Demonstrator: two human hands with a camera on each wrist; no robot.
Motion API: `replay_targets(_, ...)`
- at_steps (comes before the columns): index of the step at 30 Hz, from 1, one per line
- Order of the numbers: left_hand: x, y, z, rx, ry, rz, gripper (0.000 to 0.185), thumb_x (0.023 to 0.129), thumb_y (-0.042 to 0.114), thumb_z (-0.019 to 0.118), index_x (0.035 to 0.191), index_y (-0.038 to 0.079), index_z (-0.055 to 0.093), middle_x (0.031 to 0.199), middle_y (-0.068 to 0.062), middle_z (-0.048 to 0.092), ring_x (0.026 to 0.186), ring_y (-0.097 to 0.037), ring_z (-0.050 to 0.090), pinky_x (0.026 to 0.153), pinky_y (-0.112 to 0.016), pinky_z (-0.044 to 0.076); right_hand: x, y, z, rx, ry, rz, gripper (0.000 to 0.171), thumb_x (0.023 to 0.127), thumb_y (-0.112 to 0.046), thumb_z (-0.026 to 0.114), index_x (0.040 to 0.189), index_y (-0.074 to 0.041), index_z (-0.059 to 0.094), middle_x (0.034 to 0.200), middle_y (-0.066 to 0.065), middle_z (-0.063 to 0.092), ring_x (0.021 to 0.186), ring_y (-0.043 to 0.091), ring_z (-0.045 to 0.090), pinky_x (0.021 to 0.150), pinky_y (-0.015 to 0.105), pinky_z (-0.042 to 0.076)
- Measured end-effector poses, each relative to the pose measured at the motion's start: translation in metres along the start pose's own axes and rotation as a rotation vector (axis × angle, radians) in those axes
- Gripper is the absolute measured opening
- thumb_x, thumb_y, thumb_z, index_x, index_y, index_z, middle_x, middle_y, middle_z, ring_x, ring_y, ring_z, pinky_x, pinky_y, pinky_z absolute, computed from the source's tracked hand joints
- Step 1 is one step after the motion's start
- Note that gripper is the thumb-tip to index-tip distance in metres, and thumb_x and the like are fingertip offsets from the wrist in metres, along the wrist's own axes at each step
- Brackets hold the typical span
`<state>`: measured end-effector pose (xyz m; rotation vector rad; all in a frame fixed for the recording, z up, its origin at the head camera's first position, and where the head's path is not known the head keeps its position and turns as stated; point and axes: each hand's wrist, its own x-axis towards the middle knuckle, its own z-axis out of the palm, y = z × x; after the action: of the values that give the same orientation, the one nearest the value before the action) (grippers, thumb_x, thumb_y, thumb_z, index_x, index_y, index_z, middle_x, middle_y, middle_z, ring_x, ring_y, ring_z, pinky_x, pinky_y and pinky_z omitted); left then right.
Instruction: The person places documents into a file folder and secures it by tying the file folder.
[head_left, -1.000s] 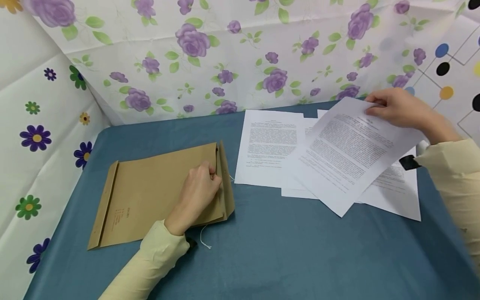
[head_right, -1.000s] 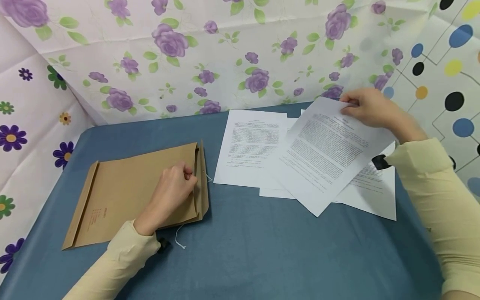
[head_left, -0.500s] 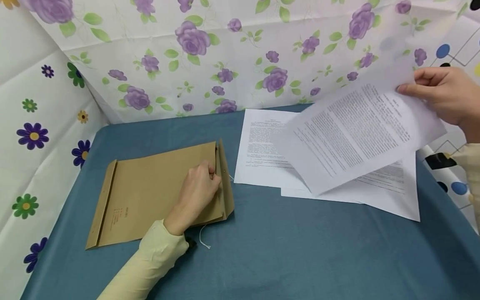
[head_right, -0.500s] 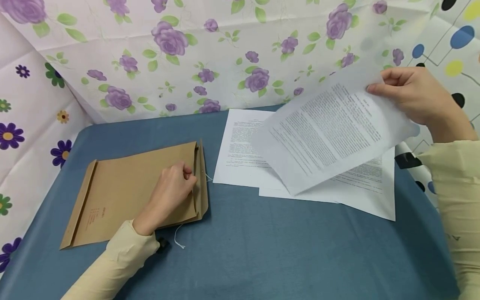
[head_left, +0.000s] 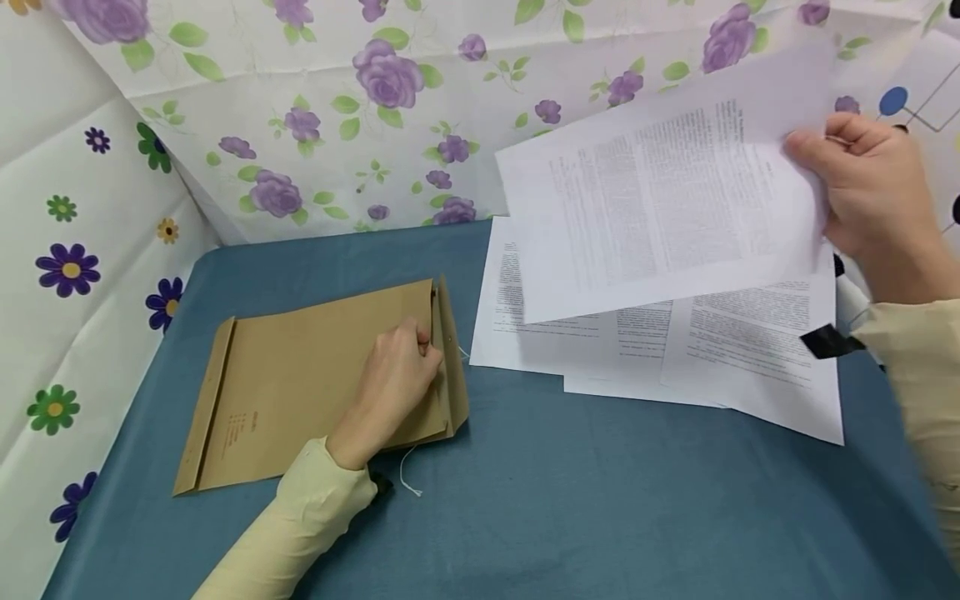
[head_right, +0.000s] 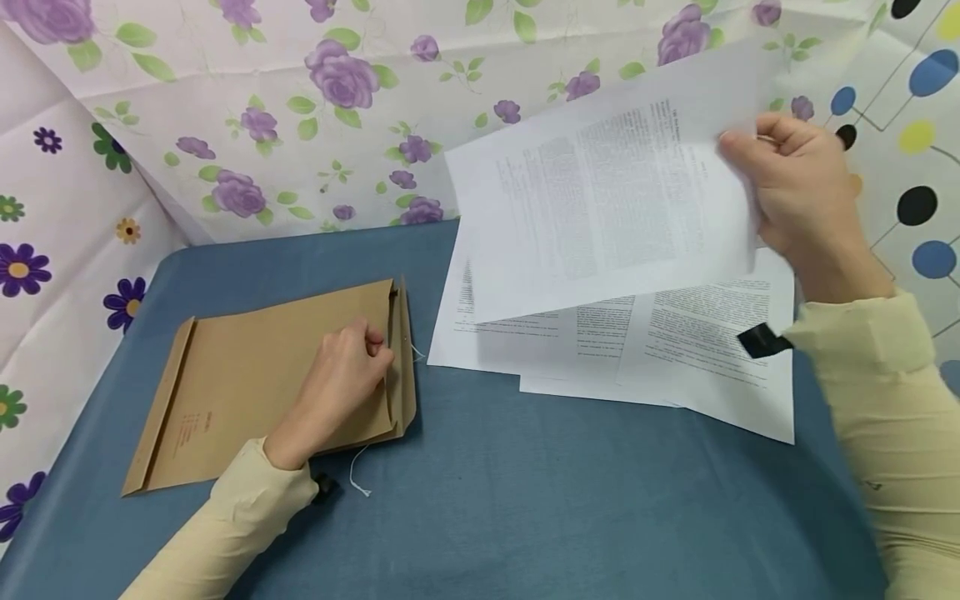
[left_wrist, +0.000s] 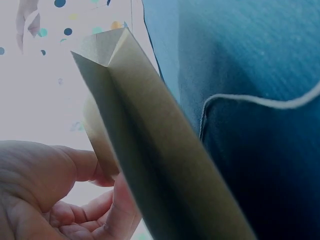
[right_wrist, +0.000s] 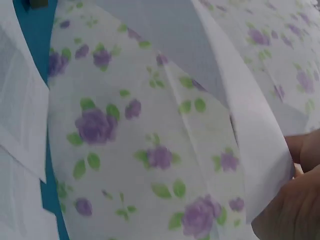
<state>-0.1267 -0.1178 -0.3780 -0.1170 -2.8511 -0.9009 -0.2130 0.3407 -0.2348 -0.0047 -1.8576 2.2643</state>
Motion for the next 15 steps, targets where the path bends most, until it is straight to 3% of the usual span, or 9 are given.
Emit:
replay_targets(3,0.0,0.0,0.0,0.006,0.004,0.004,0.009,0.082,-0.004,0.058,0.083,0.004,0.053,0.073,-0.008,0.052,0.063,-0.022,0.049,0.056,-0.032,0.038,-0.006,0.013,0.021,0.093,0.03,-0.008,0.016,0.084,0.0,0.083,0.093,0.006,0.072,0.086,0.009,0.075,0.068,0.016,0.073,0.057,0.027,0.058)
replay_targets(6,0.0,0.0,0.0,0.012,0.006,0.006,0.008,0.083,-0.003,0.058,0.084,0.004,0.054,0.074,-0.009,0.054,0.064,-0.022,0.051,0.056,-0.032,0.04,-0.015,0.03,0.041,0.122,0.018,-0.013,0.01,0.085,0.002,0.081,0.09,0.005,0.072,0.078,0.008,0.072,0.065,0.015,0.071,0.056,0.026,0.058)
replay_targets(15,0.001,-0.002,0.001,0.004,-0.012,-0.015,0.009,0.082,-0.003,0.056,0.084,0.005,0.053,0.075,-0.009,0.052,0.063,-0.022,0.048,0.056,-0.032,0.037,-0.036,0.062,0.073,-0.101,-0.105,0.05,0.017,0.093,-0.012,0.076,0.104,0.0,0.071,0.09,0.006,0.076,0.072,0.016,0.073,0.059,0.027,0.059)
